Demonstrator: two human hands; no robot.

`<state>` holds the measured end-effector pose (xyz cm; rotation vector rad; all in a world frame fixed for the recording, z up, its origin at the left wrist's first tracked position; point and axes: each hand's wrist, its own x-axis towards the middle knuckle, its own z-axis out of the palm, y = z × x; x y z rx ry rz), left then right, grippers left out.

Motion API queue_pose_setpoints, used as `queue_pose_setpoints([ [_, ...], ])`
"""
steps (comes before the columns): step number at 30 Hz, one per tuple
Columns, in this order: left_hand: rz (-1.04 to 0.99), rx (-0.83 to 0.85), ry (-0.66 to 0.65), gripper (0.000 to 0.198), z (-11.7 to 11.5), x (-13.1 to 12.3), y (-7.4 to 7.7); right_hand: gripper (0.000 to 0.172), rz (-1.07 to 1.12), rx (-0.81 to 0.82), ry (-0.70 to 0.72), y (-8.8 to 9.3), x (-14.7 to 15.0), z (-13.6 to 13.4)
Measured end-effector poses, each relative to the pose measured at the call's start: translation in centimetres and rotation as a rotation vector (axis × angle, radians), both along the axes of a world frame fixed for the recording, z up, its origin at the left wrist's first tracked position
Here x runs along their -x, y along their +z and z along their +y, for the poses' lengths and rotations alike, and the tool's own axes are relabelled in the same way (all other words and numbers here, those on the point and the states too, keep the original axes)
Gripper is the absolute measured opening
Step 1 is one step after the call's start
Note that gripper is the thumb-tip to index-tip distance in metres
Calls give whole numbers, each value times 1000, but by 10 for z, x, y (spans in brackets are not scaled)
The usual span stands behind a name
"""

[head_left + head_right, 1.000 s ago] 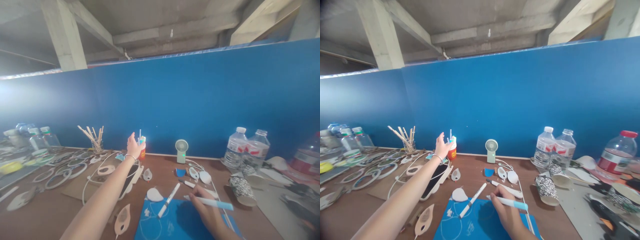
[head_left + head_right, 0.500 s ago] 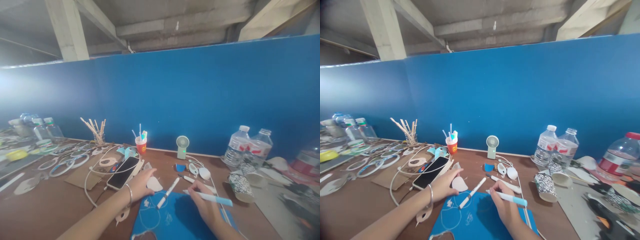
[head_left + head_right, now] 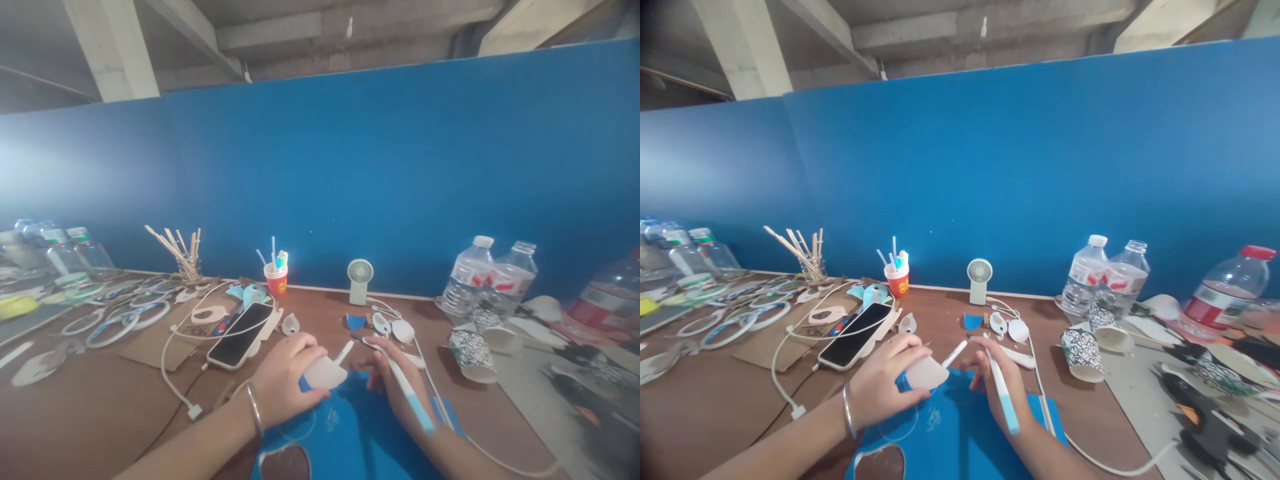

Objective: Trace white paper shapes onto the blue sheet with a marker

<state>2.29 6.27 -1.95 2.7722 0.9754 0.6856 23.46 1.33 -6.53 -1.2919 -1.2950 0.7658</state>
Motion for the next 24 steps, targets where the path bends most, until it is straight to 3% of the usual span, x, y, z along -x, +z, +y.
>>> queue_pose_setpoints([
  [5, -73, 77, -5, 41, -10, -7, -5, 19, 109, -61, 317, 2, 6, -5],
  [8, -274, 267, -44, 46, -10, -8, -11, 20, 82, -133, 388, 5, 7, -8],
  [11, -471, 557, -146, 49, -9, -9, -15, 21, -1, -196, 357, 4, 8, -9],
  [15, -652, 867, -330, 41, -11, -10, -15, 36, -134, -331, 224, -3, 10, -11],
  [19, -712, 876, -397, 40, -14, -12, -16, 51, -218, -479, 142, -7, 16, -19],
  [24, -686, 799, -411, 45, -15, -12, -18, 55, -259, -464, 165, -7, 22, -27],
])
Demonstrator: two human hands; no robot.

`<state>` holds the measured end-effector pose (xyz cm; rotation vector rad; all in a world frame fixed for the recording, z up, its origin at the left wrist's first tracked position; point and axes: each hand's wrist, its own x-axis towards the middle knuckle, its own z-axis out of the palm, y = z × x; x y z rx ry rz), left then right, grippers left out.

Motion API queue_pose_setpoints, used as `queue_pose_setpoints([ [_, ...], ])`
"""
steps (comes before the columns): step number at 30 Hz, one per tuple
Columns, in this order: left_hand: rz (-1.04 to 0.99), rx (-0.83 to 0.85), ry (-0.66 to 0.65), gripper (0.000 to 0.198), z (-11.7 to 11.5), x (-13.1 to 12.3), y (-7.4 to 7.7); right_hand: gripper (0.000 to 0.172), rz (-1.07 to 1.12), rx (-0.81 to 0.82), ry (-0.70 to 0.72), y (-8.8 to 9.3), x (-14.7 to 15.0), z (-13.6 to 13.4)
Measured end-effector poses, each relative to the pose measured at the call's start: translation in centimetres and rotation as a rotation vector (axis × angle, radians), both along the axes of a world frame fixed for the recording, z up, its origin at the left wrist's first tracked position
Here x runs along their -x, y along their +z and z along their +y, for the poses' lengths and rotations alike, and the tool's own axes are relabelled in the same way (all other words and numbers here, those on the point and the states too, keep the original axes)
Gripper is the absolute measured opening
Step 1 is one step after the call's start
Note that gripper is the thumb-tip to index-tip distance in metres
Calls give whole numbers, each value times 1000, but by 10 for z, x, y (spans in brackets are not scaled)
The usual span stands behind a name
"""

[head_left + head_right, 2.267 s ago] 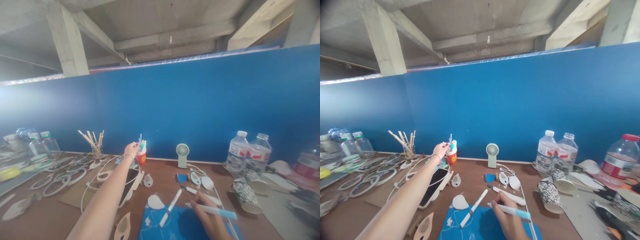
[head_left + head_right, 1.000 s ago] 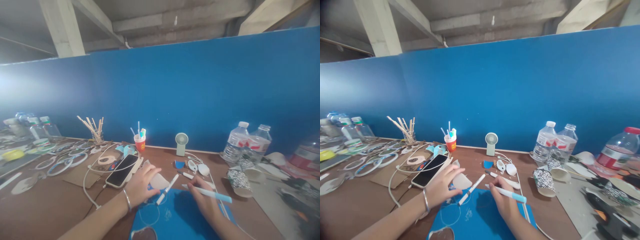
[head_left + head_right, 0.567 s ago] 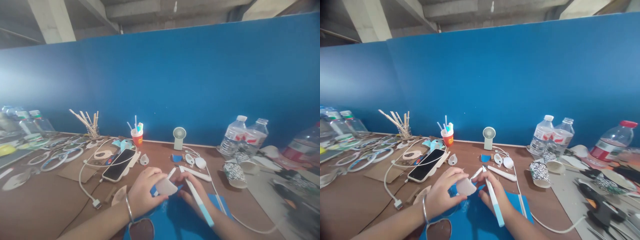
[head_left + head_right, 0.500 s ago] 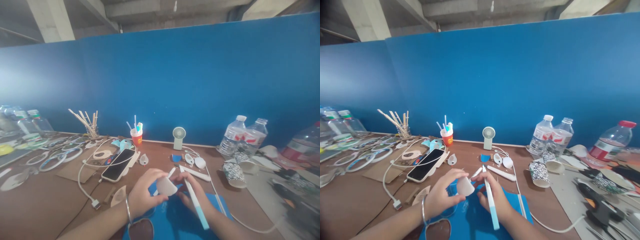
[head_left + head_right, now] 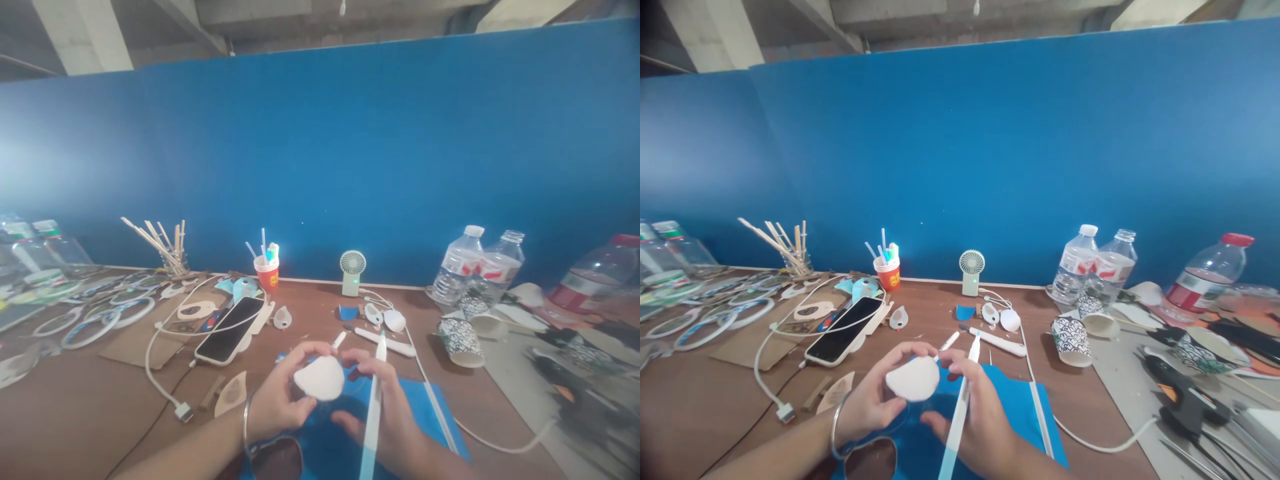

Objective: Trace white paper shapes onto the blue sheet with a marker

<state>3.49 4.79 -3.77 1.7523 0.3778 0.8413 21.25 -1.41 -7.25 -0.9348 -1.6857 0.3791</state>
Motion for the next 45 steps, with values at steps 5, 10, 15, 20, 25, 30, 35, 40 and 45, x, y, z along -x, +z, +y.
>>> queue_pose_setpoints([
  [5, 53, -30, -14, 49, 3, 2, -6, 51, -20, -14, 9, -1, 1, 0],
  [10, 9, 120, -35, 57, 4, 1, -14, 46, 14, -74, -33, -1, 2, 2],
  [15, 298, -211, 128, 31, 7, 2, -10, 45, 249, -80, -150, 4, -1, 9],
  [20, 584, -752, -166, 18, 15, 4, -12, 35, 467, 138, -434, 7, -16, 24],
  [25, 613, -739, -80, 12, 27, 6, -20, 37, 481, 219, -463, 4, -23, 30],
  [30, 620, -667, 88, 18, 39, 12, -20, 34, 466, 262, -374, 8, -19, 26],
  [35, 641, -610, 257, 19, 45, 15, -23, 35, 283, 261, -316, 22, -21, 20],
  [40, 644, -602, 362, 7, 46, 13, -28, 30, -291, 451, -265, 43, -26, 14],
  [45, 637, -643, 362, 28, 41, 12, -27, 28, -500, 600, -151, 35, -21, -2],
])
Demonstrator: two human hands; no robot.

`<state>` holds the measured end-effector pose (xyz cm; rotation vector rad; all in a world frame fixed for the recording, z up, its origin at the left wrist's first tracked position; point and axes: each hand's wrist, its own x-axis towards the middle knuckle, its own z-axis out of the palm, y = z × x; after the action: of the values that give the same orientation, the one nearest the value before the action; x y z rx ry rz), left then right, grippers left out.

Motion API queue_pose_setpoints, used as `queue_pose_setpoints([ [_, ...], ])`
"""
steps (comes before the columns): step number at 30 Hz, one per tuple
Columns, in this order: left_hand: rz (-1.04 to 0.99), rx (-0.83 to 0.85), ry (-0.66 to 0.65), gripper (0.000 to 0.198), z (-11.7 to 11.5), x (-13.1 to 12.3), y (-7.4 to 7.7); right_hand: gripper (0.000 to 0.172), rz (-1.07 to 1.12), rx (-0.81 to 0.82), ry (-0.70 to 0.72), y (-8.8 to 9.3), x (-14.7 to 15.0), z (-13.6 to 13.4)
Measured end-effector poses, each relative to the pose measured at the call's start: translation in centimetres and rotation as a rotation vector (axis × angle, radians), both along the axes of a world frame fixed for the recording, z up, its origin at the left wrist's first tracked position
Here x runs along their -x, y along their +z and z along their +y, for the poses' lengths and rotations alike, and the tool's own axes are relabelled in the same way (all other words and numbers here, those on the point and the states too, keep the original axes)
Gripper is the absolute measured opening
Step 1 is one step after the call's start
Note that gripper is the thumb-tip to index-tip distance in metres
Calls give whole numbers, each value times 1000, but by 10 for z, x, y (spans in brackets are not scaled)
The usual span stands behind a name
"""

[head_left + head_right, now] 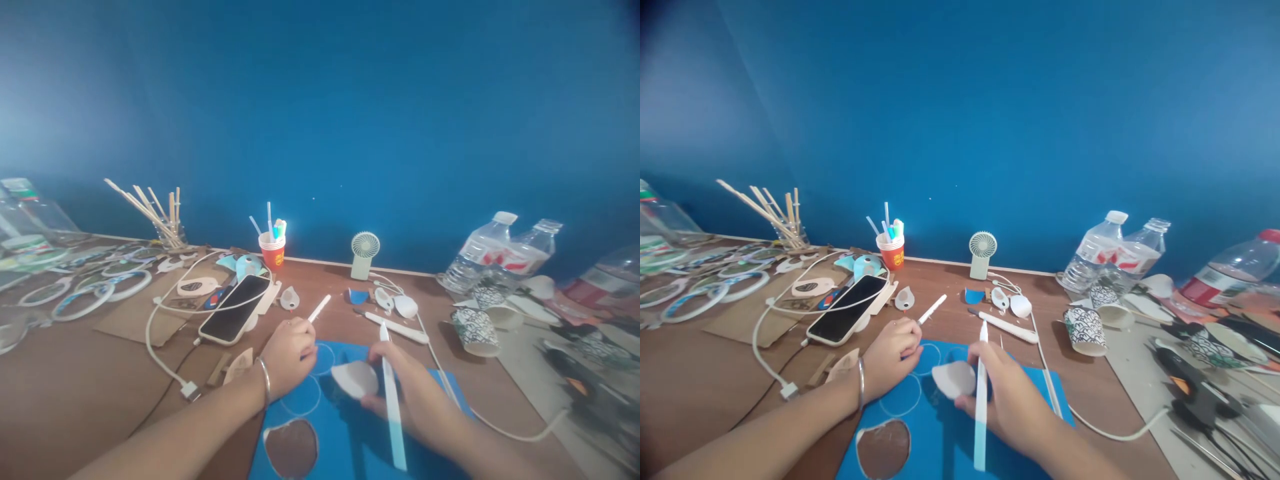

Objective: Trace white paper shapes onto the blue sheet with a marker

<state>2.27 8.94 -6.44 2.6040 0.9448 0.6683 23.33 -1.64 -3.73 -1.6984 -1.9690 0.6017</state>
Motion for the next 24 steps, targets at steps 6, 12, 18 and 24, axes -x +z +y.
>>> queue_pose_setpoints([
  [6, 26, 6, 34, 20, -5, -3, 3, 32, 32, 104, 68, -18, 2, -10],
  [12, 49, 11, 64, 12, -5, -3, 7, 33, 18, 112, 80, -25, -1, -6],
  [18, 122, -402, -362, 13, -45, -14, 7, 36, 10, 58, 83, -35, -2, -6],
  [24, 57, -675, -193, 24, -84, -27, -21, 39, 2, 12, 109, -42, -4, -4],
])
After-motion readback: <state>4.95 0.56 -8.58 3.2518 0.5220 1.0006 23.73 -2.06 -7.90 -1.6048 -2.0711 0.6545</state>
